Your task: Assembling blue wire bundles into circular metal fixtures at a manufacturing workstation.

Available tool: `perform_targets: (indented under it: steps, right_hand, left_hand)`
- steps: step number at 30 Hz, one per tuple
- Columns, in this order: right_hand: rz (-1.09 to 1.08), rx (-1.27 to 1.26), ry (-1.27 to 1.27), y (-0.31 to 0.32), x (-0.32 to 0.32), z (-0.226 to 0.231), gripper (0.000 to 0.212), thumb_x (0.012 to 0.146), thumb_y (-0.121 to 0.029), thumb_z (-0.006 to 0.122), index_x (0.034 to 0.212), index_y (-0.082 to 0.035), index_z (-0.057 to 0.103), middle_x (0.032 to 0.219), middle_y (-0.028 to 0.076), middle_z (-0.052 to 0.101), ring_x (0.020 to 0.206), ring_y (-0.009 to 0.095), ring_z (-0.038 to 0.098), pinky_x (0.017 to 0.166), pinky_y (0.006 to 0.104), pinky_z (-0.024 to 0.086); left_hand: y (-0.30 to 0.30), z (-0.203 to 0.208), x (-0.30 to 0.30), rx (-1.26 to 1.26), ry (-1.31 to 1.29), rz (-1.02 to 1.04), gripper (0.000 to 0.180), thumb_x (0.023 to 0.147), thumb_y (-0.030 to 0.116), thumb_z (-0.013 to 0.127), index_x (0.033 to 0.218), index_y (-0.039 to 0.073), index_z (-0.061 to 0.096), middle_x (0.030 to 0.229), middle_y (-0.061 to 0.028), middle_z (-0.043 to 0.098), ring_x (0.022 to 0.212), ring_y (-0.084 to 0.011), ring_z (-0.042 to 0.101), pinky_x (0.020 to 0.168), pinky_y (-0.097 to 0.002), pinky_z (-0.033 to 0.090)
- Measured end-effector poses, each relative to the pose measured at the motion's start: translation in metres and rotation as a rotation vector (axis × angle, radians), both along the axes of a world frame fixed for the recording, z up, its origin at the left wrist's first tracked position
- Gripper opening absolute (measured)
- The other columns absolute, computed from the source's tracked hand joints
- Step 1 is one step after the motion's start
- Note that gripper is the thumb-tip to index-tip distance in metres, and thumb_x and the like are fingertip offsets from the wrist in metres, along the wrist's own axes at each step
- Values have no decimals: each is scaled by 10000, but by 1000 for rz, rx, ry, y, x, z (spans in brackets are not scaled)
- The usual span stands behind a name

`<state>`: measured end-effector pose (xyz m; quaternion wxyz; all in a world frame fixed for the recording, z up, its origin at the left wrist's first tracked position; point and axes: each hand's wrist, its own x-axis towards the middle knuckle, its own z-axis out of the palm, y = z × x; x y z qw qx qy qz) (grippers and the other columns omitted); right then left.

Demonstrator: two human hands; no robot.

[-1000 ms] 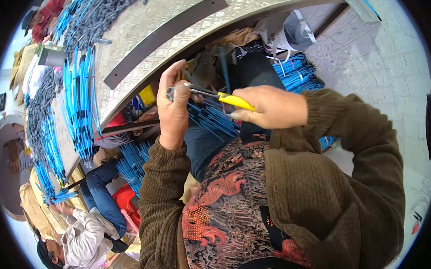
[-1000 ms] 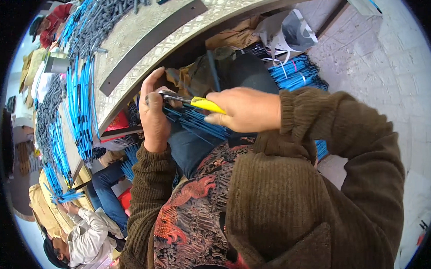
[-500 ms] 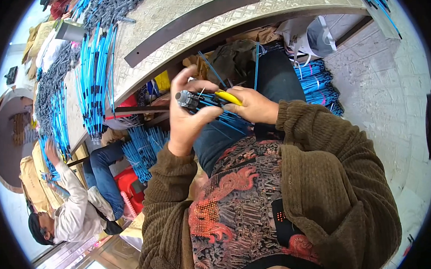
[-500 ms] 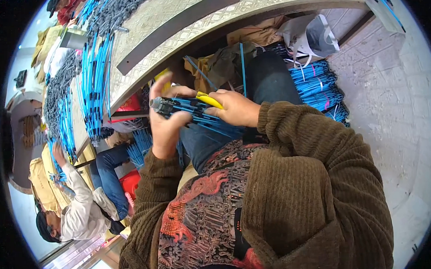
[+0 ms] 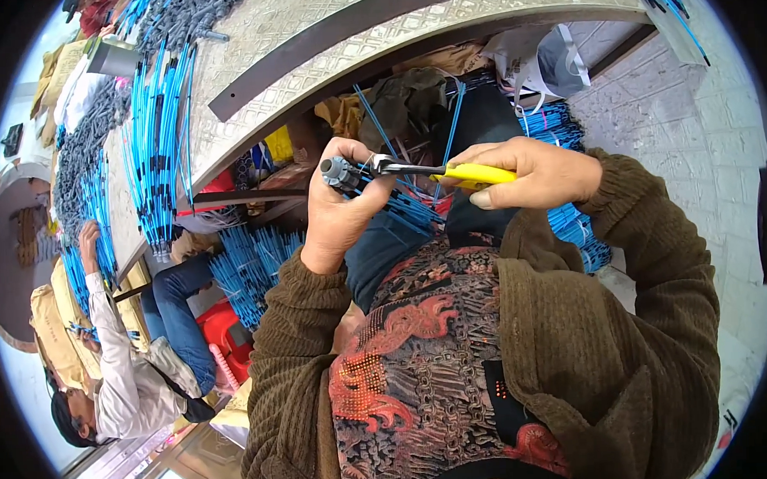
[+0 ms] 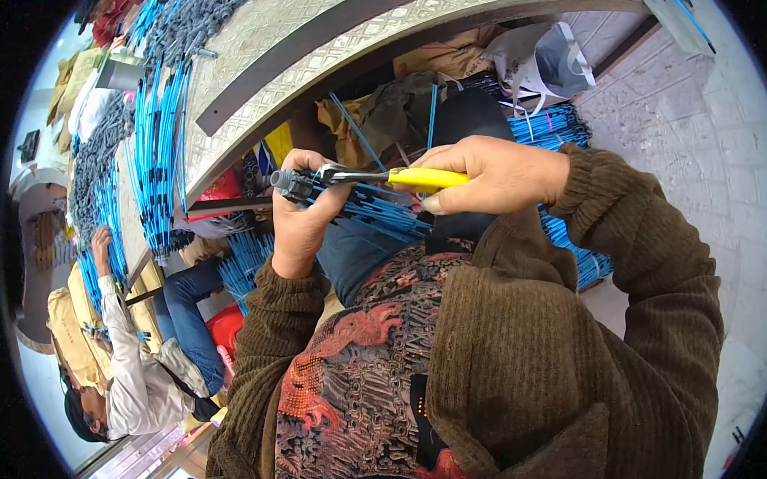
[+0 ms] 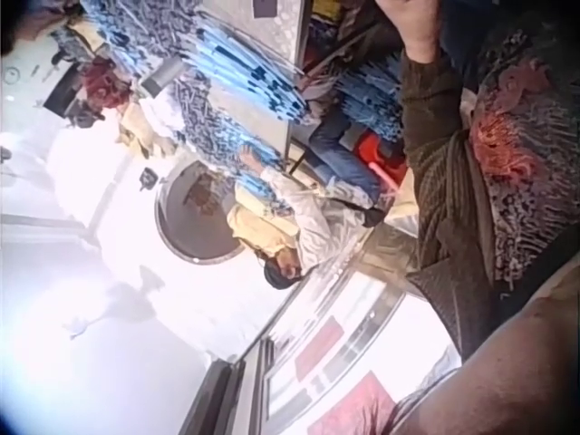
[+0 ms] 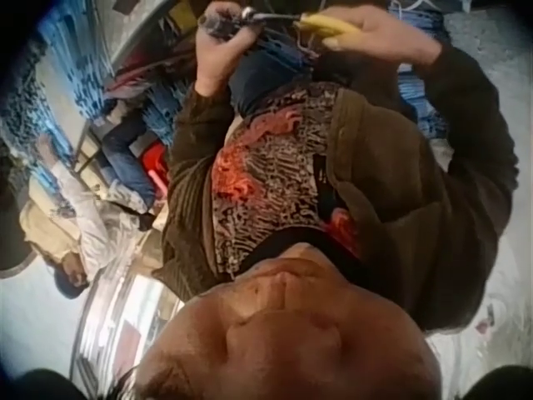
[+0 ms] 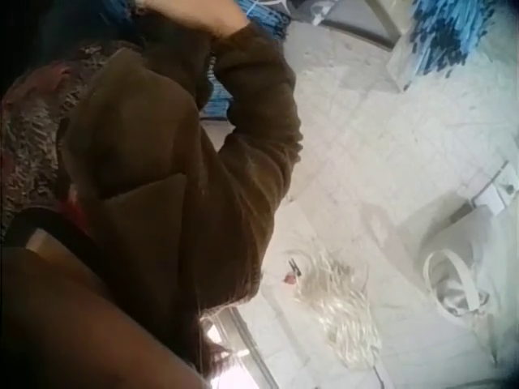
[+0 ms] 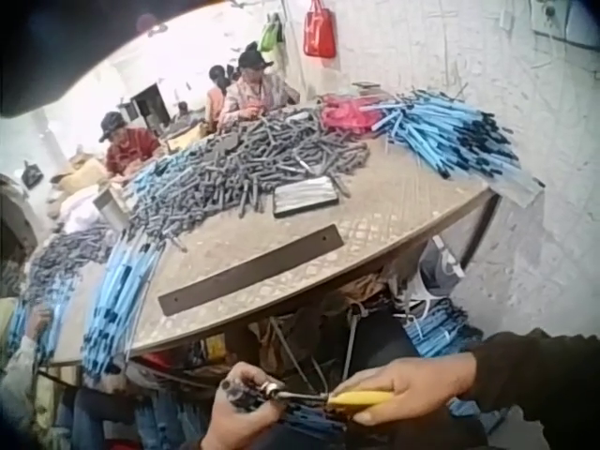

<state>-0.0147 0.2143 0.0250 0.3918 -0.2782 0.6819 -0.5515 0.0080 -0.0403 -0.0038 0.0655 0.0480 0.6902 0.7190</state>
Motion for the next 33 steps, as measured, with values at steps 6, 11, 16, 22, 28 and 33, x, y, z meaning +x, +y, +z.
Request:
perform_targets:
  steps: [6,11,16,22,28,33]
  right_hand:
    - [85,130,208,6,-11,17,343,830,-134,608,1153,-21,578,1178,128,551,1044,227,554,900,318,424]
    - [135,150,381,9,-18,16,299,826,-147,616,1097,-20,599,1152,137,562,1021,247,567,874,326,438]
    - [172,3,239,8,-19,-15,270,829,-165,626,1052,-12,613,1094,135,589,989,247,574,857,328,442]
    - [61,-54,47,-2,-6,-36,254,862,-209,613,1019,-10,619,927,85,621,902,182,591,807,310,454]
    - [78,38,24,-4,-1,-23,270,890,-234,582,1025,-1,598,839,41,616,777,115,594,722,276,474]
    - [-9,-10,-59,-22,14,-44,294,903,-238,562,1061,10,570,804,36,618,669,94,580,643,247,477]
  left_hand:
    - [3,-7,-4,-108,47,-72,204,727,3,658,852,59,507,799,8,557,726,-59,518,669,-211,428]
    - [5,0,-5,2,-39,-124,203,704,-4,657,842,55,520,798,9,560,716,-59,514,651,-214,420]
    - [-7,-9,-9,27,-5,-262,212,691,5,667,844,50,528,797,2,564,723,-64,521,661,-220,431]
    - [-8,-9,-12,117,-43,-248,209,693,45,691,834,43,537,810,-18,584,741,-80,532,687,-233,439]
    - [-6,-23,0,222,-72,-189,234,702,132,727,807,42,537,815,-44,593,745,-99,534,693,-239,433]
    - [-11,-31,-6,261,-12,-129,300,704,225,738,801,42,522,781,-72,580,735,-140,540,684,-261,435]
